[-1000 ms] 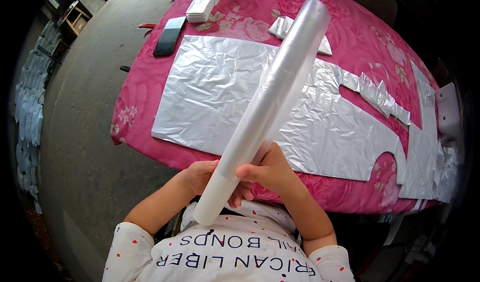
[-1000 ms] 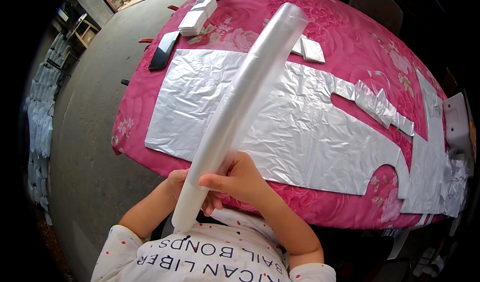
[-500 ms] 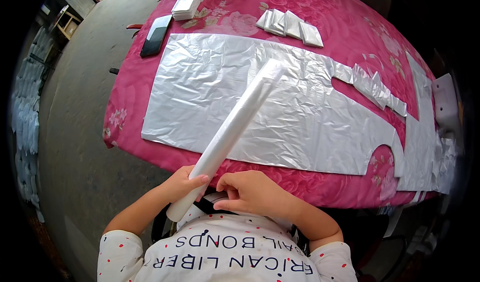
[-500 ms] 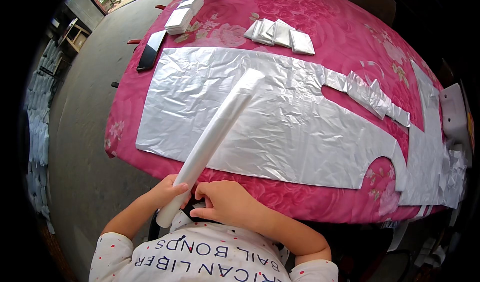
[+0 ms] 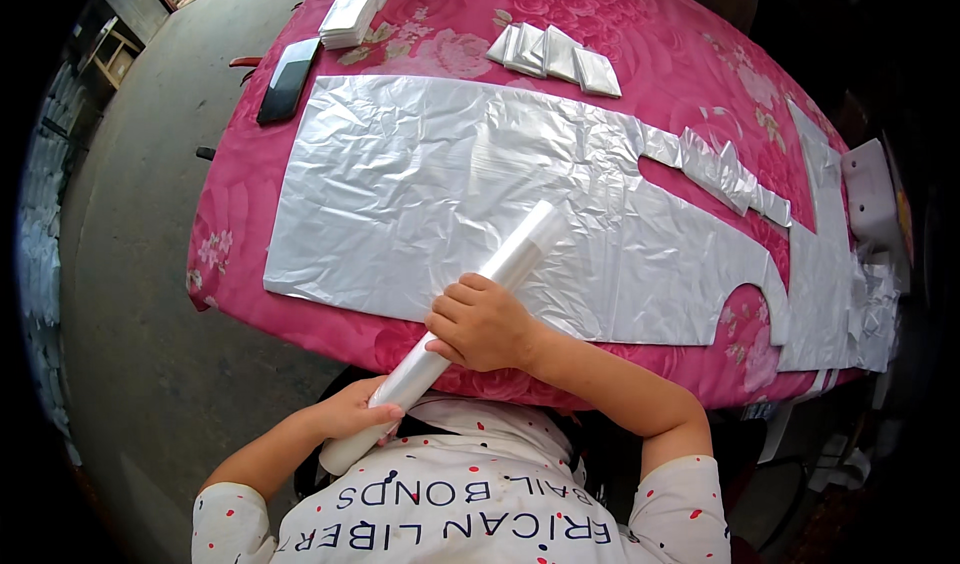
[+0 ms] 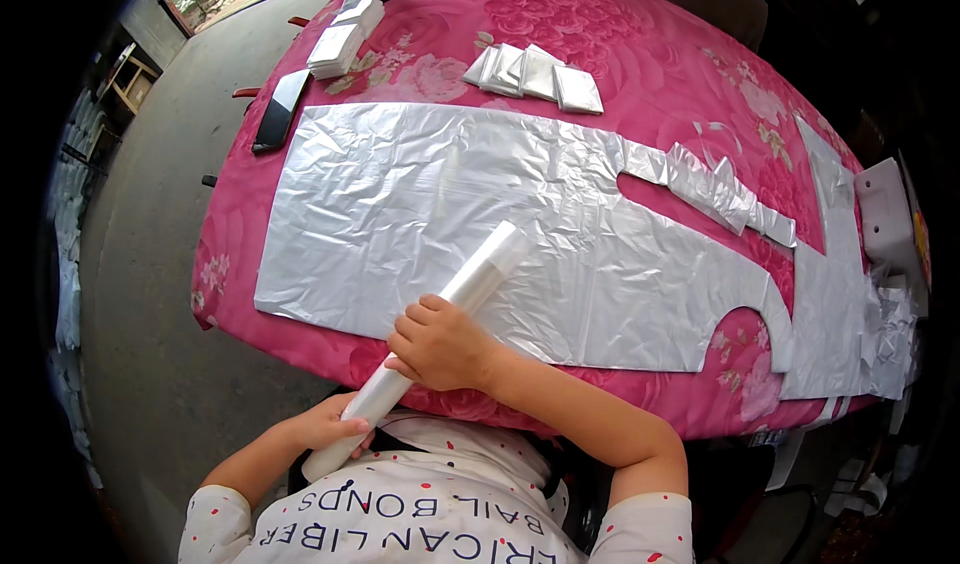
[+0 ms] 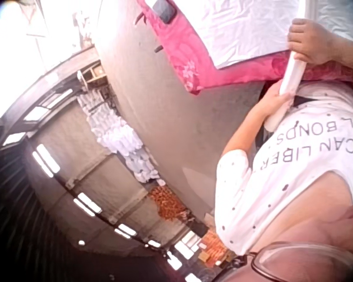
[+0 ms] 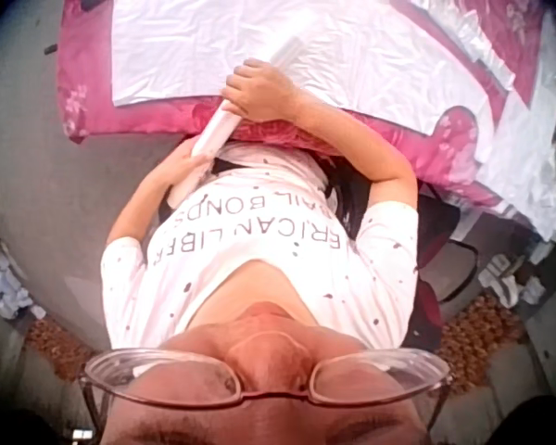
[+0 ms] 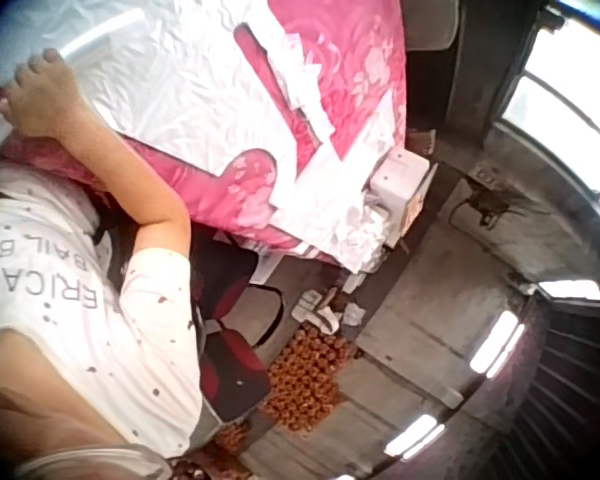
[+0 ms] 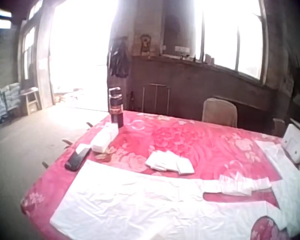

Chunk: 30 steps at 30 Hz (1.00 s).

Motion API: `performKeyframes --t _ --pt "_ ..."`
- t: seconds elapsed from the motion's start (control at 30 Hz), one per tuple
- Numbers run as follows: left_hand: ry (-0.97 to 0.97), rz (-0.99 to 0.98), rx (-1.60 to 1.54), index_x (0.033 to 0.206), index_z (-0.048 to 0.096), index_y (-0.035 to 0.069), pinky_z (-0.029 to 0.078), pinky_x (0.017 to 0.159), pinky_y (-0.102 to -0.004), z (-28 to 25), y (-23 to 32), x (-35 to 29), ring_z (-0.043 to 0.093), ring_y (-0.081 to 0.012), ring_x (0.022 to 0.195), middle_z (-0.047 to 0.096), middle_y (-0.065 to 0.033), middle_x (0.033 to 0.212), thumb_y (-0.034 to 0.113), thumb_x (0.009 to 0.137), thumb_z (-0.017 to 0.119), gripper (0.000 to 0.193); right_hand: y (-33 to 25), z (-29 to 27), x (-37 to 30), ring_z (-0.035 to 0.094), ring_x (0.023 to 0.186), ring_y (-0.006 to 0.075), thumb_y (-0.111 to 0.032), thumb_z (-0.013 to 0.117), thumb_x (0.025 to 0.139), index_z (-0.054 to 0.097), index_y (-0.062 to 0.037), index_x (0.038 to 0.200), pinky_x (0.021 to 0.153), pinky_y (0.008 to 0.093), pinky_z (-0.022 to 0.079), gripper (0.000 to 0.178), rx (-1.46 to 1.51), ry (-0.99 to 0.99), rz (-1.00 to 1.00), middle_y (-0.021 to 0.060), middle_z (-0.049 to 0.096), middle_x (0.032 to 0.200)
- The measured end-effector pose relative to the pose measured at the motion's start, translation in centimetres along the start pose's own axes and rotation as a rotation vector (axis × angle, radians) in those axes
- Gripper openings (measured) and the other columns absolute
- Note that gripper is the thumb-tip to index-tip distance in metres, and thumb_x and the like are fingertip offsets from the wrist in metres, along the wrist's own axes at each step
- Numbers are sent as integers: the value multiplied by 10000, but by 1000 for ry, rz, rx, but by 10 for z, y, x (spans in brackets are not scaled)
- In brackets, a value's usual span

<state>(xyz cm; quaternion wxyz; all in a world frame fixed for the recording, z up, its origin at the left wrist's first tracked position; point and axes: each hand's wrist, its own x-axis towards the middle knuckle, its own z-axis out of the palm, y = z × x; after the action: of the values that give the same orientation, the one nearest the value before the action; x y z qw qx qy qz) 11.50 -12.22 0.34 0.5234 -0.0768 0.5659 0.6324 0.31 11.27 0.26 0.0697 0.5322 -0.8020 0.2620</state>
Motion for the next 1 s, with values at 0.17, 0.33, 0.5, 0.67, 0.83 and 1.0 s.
performKeyframes --t 0.17,0.33,0.5,0.67,0.83,1.0 --pt "-91 -21 -70 1169 414 41 481 583 -286 -5 -1 2 548 -125 621 540 -52 771 278 856 580 427 72 -44 -26 541 784 243 -167 519 817 589 -52 798 772 376 414 136 -241 353 348 83 573 796" --pt "-146 -21 -132 1159 419 37 478 582 -280 -8 -4 4 545 -124 605 540 -57 763 337 842 588 468 94 -67 -47 540 672 136 -203 485 879 620 -37 841 643 274 430 217 506 521 956 38 598 775" --pt "-142 -20 -171 1124 470 6 457 564 -266 -5 1 4 554 -130 589 554 -71 738 461 784 641 593 87 -81 -41 511 618 47 -224 580 854 631 -38 842 556 195 397 193 944 142 1059 -13 588 715" --pt "-165 -31 -167 1135 467 23 481 609 -269 -9 1 3 553 -123 626 541 -50 753 396 809 622 519 86 -89 -43 497 596 48 -172 610 839 620 -21 822 534 199 392 152 904 74 1052 -20 563 674" --pt "-71 -116 -106 1130 491 22 491 658 -272 -8 12 -4 564 -118 714 566 -56 805 277 805 653 444 142 -114 -90 491 586 70 -154 583 853 599 20 805 546 234 403 181 424 389 1136 3 555 655" --pt "-157 -216 216 1156 520 29 472 773 -307 -32 0 -20 582 -154 822 605 -73 967 300 769 696 504 205 -173 -176 509 584 106 -180 564 856 599 29 805 561 276 414 218 29 506 1250 52 570 646"
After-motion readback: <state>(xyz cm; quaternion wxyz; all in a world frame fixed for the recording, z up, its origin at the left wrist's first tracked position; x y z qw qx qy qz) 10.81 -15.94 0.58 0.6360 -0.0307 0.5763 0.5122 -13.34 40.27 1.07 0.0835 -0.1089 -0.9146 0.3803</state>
